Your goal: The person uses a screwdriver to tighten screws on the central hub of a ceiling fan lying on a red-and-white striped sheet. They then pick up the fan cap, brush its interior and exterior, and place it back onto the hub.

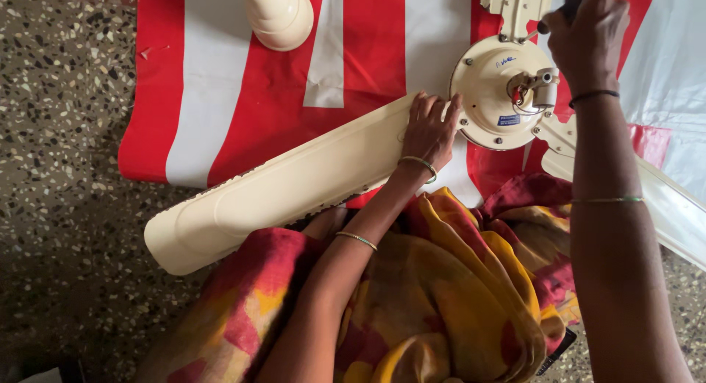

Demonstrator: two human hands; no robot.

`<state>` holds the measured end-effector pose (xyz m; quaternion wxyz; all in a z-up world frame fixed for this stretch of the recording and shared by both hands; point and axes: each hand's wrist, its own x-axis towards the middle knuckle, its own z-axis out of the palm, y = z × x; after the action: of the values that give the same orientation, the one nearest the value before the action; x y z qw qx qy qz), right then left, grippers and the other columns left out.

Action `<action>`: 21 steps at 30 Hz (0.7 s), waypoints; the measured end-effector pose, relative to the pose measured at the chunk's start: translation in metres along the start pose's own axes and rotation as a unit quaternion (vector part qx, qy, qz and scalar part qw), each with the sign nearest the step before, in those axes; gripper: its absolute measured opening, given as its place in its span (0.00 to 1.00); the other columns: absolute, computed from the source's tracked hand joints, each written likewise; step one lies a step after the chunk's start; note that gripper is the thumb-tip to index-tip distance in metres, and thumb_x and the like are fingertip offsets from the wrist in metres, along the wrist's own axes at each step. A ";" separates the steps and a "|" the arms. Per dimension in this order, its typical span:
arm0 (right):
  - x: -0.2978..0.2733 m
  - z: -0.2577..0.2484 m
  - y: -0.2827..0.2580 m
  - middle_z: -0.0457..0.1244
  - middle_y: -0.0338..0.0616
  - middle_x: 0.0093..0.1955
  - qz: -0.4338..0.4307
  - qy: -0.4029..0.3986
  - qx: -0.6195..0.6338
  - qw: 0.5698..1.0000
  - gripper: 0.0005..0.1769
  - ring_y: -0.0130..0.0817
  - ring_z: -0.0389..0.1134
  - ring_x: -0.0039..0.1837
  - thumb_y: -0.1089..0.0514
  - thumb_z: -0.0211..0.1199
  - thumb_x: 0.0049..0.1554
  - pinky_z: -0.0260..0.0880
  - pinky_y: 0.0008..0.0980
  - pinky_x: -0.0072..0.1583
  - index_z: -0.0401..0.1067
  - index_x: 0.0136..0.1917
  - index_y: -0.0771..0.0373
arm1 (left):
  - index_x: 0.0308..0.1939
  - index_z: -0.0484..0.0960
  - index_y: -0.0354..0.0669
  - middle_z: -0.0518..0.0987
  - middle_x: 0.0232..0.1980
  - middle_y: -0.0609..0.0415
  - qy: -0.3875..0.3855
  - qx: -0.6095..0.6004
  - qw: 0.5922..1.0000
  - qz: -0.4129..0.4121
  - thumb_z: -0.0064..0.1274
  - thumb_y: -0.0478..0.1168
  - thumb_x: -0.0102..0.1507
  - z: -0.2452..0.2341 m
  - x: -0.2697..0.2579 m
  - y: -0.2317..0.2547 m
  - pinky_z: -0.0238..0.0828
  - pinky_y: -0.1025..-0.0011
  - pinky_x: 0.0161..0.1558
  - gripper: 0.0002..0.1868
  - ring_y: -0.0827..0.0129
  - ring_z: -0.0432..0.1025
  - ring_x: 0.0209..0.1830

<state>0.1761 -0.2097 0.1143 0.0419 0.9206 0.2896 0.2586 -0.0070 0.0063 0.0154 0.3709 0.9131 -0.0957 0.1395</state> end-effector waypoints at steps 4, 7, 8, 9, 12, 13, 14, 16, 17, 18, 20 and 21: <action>-0.007 0.014 0.009 0.58 0.60 0.54 0.136 -0.042 0.152 0.978 0.28 0.43 0.72 0.41 0.65 0.72 0.55 0.76 0.33 0.40 0.59 0.61 0.71 | 0.67 0.70 0.36 0.78 0.55 0.41 0.010 0.007 1.000 0.004 0.57 0.33 0.54 0.000 0.000 -0.003 0.52 0.47 0.76 0.35 0.50 0.67 0.64; -0.020 0.012 0.020 0.60 0.63 0.57 0.209 -0.082 0.282 0.933 0.21 0.39 0.75 0.43 0.69 0.66 0.60 0.76 0.28 0.41 0.57 0.59 0.75 | 0.65 0.72 0.36 0.77 0.53 0.41 0.004 0.012 1.000 -0.001 0.56 0.33 0.53 0.002 -0.001 0.000 0.53 0.47 0.76 0.34 0.50 0.67 0.63; -0.018 0.012 0.021 0.62 0.61 0.55 0.215 -0.078 0.295 0.928 0.19 0.39 0.75 0.44 0.69 0.66 0.61 0.76 0.27 0.41 0.56 0.56 0.74 | 0.65 0.72 0.35 0.77 0.53 0.41 0.005 0.008 1.000 -0.007 0.56 0.32 0.53 0.001 0.001 0.000 0.53 0.47 0.76 0.34 0.50 0.68 0.63; -0.014 0.009 0.022 0.64 0.59 0.52 0.216 -0.089 0.309 0.922 0.18 0.38 0.76 0.44 0.68 0.67 0.63 0.76 0.28 0.42 0.57 0.55 0.73 | 0.64 0.72 0.35 0.77 0.52 0.41 0.006 0.005 1.000 -0.014 0.55 0.32 0.53 0.000 0.004 -0.001 0.53 0.48 0.76 0.33 0.50 0.68 0.62; -0.013 -0.004 0.017 0.68 0.53 0.44 0.214 -0.114 0.334 0.911 0.16 0.37 0.77 0.43 0.68 0.67 0.64 0.77 0.29 0.44 0.58 0.52 0.72 | 0.65 0.73 0.36 0.77 0.52 0.42 0.026 0.005 0.999 -0.017 0.54 0.32 0.54 0.001 0.001 0.001 0.53 0.48 0.77 0.32 0.51 0.68 0.62; -0.010 -0.007 0.013 0.68 0.52 0.44 0.206 -0.108 0.331 0.914 0.15 0.36 0.77 0.43 0.69 0.65 0.64 0.77 0.29 0.44 0.58 0.52 0.72 | 0.64 0.73 0.36 0.77 0.51 0.42 0.027 0.004 1.000 -0.014 0.54 0.32 0.54 0.002 0.000 0.001 0.53 0.48 0.77 0.32 0.51 0.68 0.62; -0.006 -0.009 0.008 0.69 0.51 0.43 0.196 -0.105 0.327 0.919 0.14 0.36 0.77 0.42 0.70 0.65 0.63 0.78 0.29 0.44 0.59 0.51 0.71 | 0.64 0.73 0.36 0.77 0.51 0.42 0.028 0.004 1.000 -0.011 0.54 0.32 0.54 0.003 0.000 0.001 0.53 0.48 0.76 0.32 0.51 0.68 0.62; 0.000 -0.014 0.001 0.70 0.50 0.42 0.173 -0.101 0.311 0.929 0.13 0.35 0.77 0.42 0.70 0.65 0.63 0.78 0.28 0.43 0.60 0.50 0.71 | 0.64 0.73 0.35 0.77 0.51 0.41 0.031 0.002 1.000 -0.007 0.54 0.32 0.55 0.003 -0.002 0.001 0.53 0.48 0.77 0.31 0.51 0.68 0.62; 0.003 -0.017 -0.002 0.70 0.50 0.42 0.162 -0.101 0.302 0.934 0.13 0.35 0.77 0.42 0.70 0.65 0.63 0.78 0.28 0.43 0.60 0.49 0.71 | 0.65 0.72 0.35 0.77 0.51 0.42 0.032 0.001 0.999 -0.005 0.55 0.32 0.56 0.003 -0.002 0.002 0.53 0.48 0.77 0.31 0.51 0.68 0.63; 0.007 -0.018 -0.004 0.70 0.50 0.42 0.149 -0.099 0.293 0.939 0.12 0.35 0.77 0.42 0.70 0.65 0.63 0.78 0.28 0.43 0.60 0.49 0.71 | 0.65 0.72 0.34 0.77 0.51 0.42 0.035 0.000 0.999 -0.004 0.55 0.32 0.56 0.003 -0.002 0.003 0.53 0.48 0.77 0.31 0.51 0.68 0.63; 0.014 -0.017 -0.009 0.70 0.51 0.42 0.128 -0.098 0.272 0.949 0.13 0.35 0.77 0.42 0.70 0.67 0.61 0.78 0.29 0.44 0.61 0.49 0.71 | 0.65 0.72 0.34 0.78 0.52 0.41 0.041 -0.005 0.999 -0.002 0.54 0.31 0.55 0.001 0.000 0.003 0.52 0.48 0.77 0.32 0.51 0.68 0.63; 0.017 -0.014 -0.011 0.70 0.51 0.42 0.117 -0.097 0.258 0.954 0.13 0.36 0.76 0.42 0.70 0.67 0.60 0.78 0.29 0.44 0.61 0.49 0.72 | 0.65 0.72 0.34 0.78 0.52 0.41 0.044 -0.008 0.999 -0.002 0.54 0.31 0.54 0.000 0.000 0.003 0.52 0.48 0.77 0.32 0.51 0.67 0.63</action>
<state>0.1748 -0.1923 0.1317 -0.2002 0.9481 0.2312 0.0873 -0.0079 0.0042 0.0168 0.3823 0.9033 -0.0790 0.1779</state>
